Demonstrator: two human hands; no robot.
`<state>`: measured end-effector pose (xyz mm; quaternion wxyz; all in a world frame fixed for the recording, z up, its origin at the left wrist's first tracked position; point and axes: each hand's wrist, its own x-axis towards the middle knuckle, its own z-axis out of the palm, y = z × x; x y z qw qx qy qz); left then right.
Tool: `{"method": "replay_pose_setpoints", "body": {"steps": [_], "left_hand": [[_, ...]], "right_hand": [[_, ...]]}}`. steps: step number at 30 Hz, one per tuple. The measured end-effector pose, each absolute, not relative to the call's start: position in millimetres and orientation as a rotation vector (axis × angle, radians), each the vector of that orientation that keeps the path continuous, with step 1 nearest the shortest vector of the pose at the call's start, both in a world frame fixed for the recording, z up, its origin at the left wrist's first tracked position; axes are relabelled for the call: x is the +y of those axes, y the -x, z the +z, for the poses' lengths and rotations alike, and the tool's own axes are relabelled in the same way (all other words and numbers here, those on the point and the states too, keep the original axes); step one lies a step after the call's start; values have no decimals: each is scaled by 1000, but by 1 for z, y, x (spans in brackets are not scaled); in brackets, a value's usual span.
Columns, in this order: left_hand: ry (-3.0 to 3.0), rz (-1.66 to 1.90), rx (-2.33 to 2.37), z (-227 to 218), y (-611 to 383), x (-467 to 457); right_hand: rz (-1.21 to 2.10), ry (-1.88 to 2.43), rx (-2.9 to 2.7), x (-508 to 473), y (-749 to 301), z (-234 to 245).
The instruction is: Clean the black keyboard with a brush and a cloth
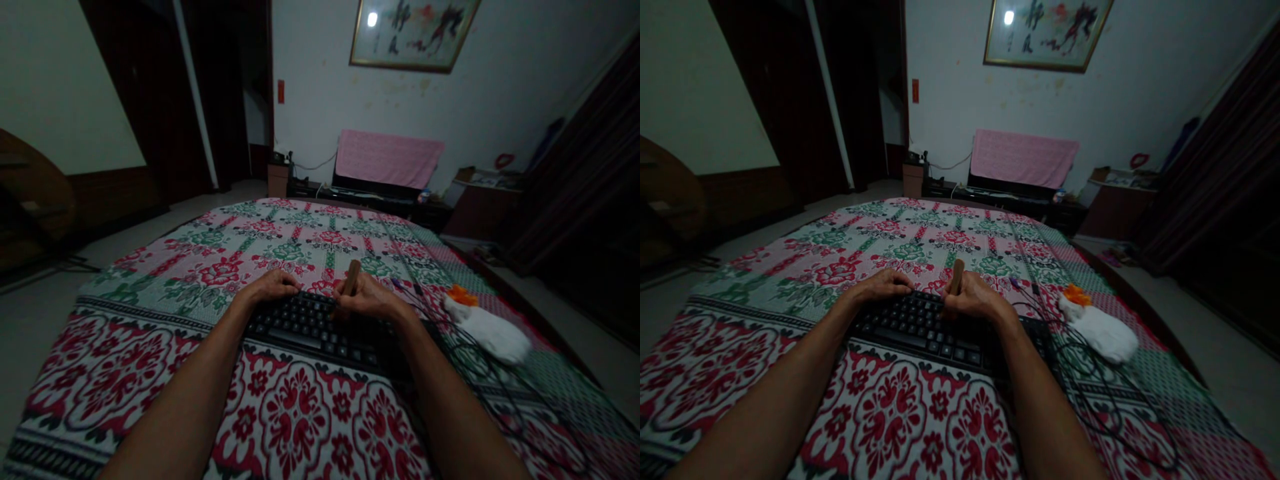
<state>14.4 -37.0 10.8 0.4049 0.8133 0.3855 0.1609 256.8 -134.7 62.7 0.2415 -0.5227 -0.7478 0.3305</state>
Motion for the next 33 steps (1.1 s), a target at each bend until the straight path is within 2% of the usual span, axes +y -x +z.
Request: {"method": "replay_pose_setpoints", "body": {"steps": [5,10,14,20,27,33], "left_hand": [[-2031,395,988,15,-15,-40],[-2022,400,985,18,-16,-42],[-2031,395,991,17,-15,-42],[-2029,407,966,12,-15,-38],[-1997,402,966,19,-16,-43],[-1989,414,994,17,-17,-43]], "right_hand": [[864,1352,-1852,-135,-248,64],[888,1211,-1940,-127,-244,46],[920,1274,-2002,-126,-255,45],[717,1454,-1930,-126,-265,52],[789,1190,-1864,-121,-245,38],[908,1335,-1866,-122,-260,39]]}}
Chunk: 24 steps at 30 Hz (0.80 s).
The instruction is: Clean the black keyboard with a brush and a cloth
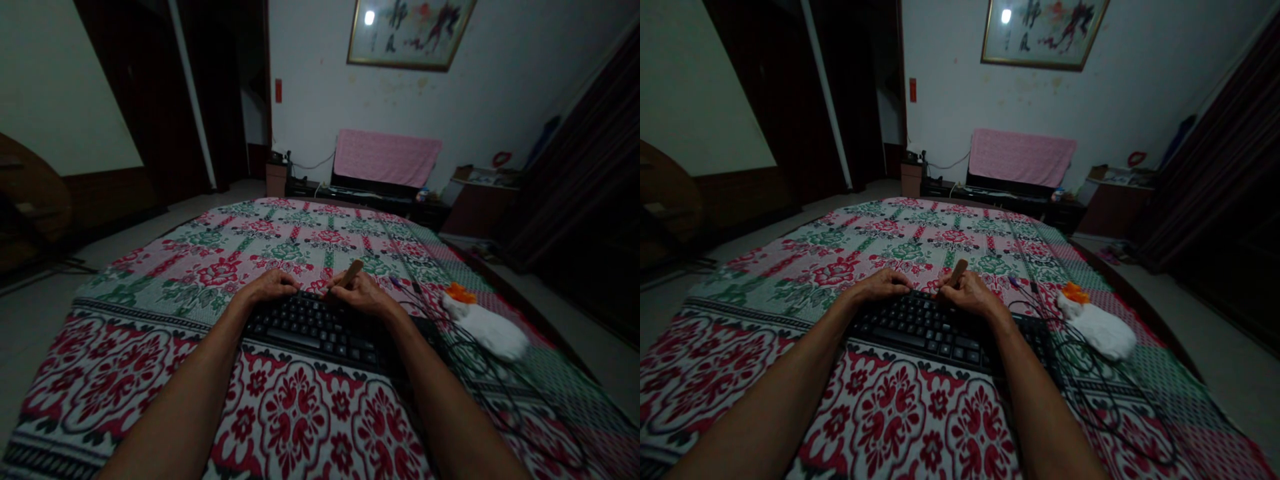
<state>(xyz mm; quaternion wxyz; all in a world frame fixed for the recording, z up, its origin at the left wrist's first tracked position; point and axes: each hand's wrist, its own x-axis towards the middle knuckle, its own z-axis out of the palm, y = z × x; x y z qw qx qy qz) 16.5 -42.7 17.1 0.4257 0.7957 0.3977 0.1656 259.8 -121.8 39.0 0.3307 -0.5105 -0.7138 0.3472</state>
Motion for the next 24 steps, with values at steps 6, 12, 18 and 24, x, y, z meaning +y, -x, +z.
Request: {"method": "replay_pose_setpoints", "body": {"steps": [6,12,18,24], "left_hand": [[-2028,405,977,16,-16,-41],[-2038,402,984,15,-15,-40],[-2052,381,985,17,-16,-41],[-2046,394,975,14,-15,-39]], "right_hand": [[814,1397,-1743,-124,-266,49],[760,1230,-1809,-123,-247,37],[878,1313,-1750,-118,-265,31],[1009,1370,-1642,-118,-292,39]]}}
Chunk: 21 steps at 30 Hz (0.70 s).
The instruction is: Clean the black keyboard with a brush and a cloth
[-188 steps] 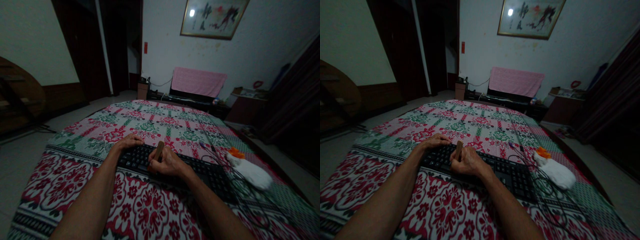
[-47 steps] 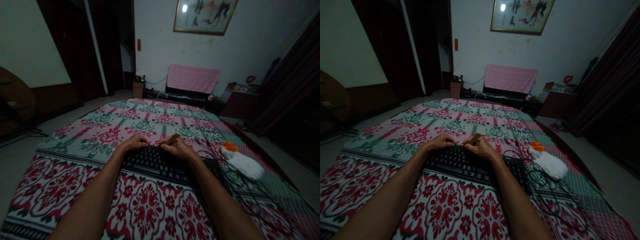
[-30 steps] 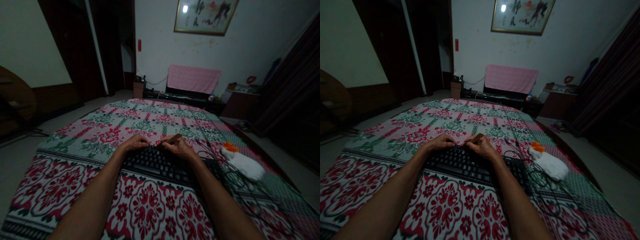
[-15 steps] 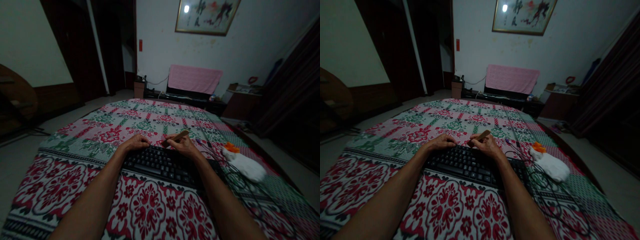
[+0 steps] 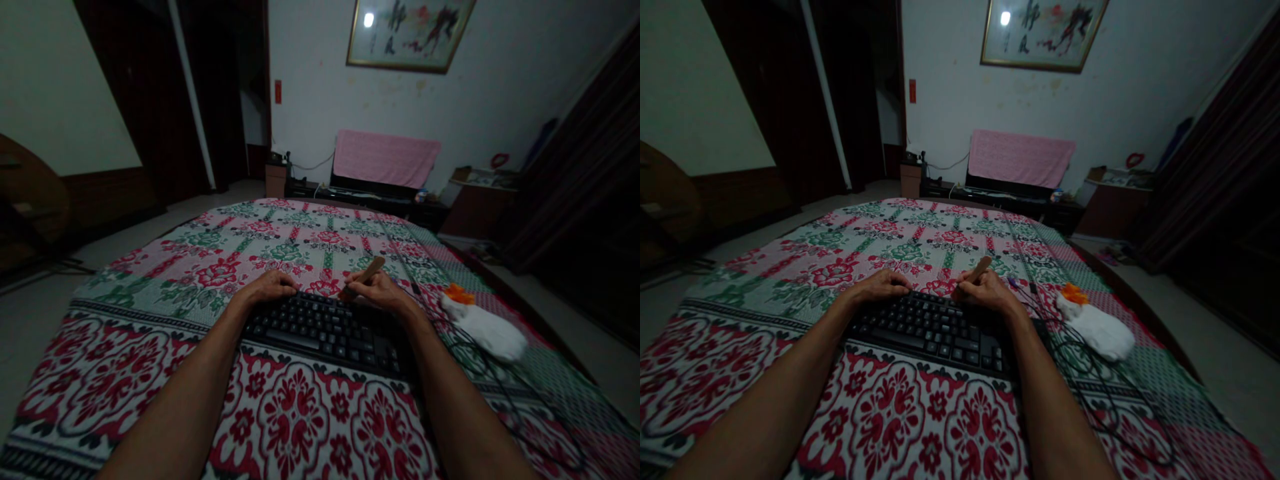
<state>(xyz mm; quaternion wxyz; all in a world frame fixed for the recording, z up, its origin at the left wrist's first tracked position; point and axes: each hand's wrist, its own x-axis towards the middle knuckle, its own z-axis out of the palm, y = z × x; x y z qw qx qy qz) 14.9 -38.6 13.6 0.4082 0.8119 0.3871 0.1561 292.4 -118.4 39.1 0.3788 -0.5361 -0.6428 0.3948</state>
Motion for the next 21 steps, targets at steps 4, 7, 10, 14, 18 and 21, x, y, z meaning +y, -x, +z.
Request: {"method": "replay_pose_setpoints", "body": {"steps": [4,7,10,14,18,21], "left_hand": [[-2040,390,974,14,-15,-39],[-2034,395,982,15,-15,-40],[-2041,392,982,16,-15,-41],[-2014,381,1000,17,-16,-42],[-2029,381,1046,22,-20,-46],[-2153,386,1050,30,-26,-51]], "right_hand": [[979,1304,-1659,-121,-281,44],[1034,1276,-1686,-122,-272,43],[1049,1288,-1727,-121,-278,38],[1033,1367,-1720,-116,-298,32],[837,1413,-1585,-112,-310,28],[731,1425,-1482,-118,-312,24]]}}
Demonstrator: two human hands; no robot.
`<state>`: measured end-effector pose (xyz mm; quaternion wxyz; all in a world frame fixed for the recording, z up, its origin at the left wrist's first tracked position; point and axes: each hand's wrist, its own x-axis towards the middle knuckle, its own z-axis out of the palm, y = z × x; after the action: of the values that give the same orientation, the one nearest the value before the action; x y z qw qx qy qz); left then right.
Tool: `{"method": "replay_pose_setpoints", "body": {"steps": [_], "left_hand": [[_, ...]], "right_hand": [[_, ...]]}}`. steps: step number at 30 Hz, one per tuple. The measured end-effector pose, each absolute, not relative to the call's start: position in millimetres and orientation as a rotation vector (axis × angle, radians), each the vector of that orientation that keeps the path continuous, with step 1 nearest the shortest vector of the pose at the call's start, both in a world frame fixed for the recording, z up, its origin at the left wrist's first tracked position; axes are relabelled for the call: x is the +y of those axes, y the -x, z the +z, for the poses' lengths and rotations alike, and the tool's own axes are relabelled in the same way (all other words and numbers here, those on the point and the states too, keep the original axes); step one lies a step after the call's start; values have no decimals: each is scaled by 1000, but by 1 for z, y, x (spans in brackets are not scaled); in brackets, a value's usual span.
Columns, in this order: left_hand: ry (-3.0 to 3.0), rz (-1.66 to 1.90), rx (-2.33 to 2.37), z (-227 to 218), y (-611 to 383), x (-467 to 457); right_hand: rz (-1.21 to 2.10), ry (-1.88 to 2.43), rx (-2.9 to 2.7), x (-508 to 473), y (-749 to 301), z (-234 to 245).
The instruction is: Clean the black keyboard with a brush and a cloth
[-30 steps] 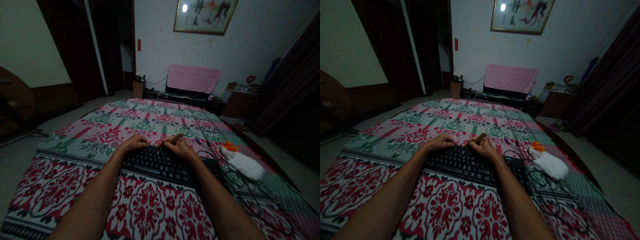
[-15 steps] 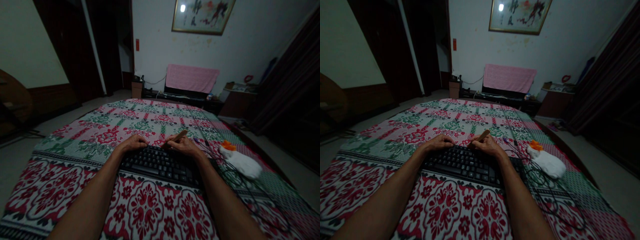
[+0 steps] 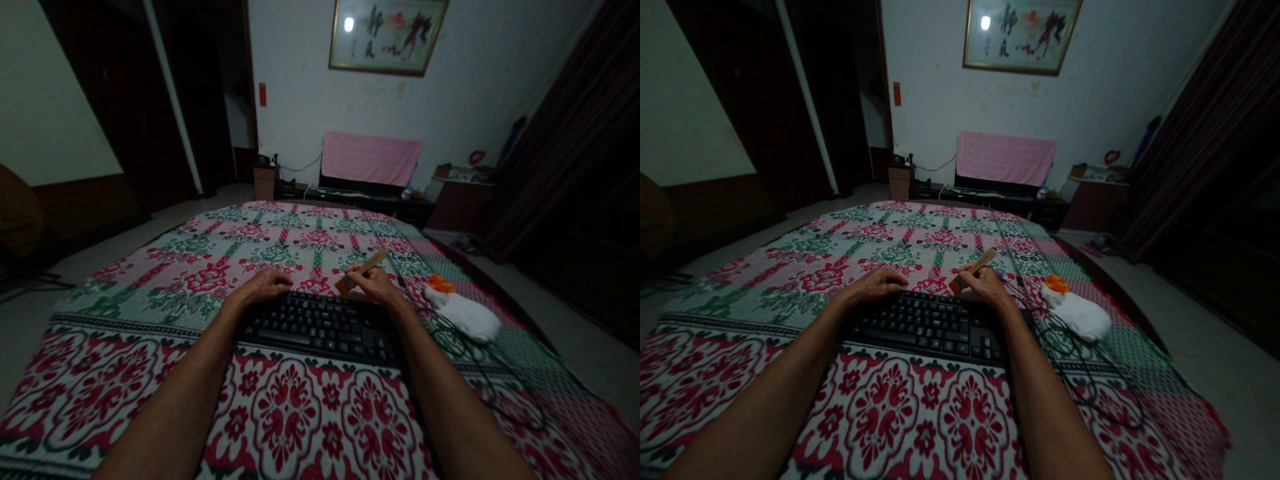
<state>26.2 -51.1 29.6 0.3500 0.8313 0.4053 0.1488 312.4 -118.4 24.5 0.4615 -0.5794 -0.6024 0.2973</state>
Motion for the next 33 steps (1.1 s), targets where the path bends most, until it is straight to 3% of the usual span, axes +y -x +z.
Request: {"method": "replay_pose_setpoints", "body": {"steps": [15,33], "left_hand": [[-2323,196,1013,26,-41,-55],[-2124,298,1007,14,-43,-49]], "right_hand": [[307,1713,-1310,-169,-343,1],[192,2012,-1211,-178,-347,7]]}}
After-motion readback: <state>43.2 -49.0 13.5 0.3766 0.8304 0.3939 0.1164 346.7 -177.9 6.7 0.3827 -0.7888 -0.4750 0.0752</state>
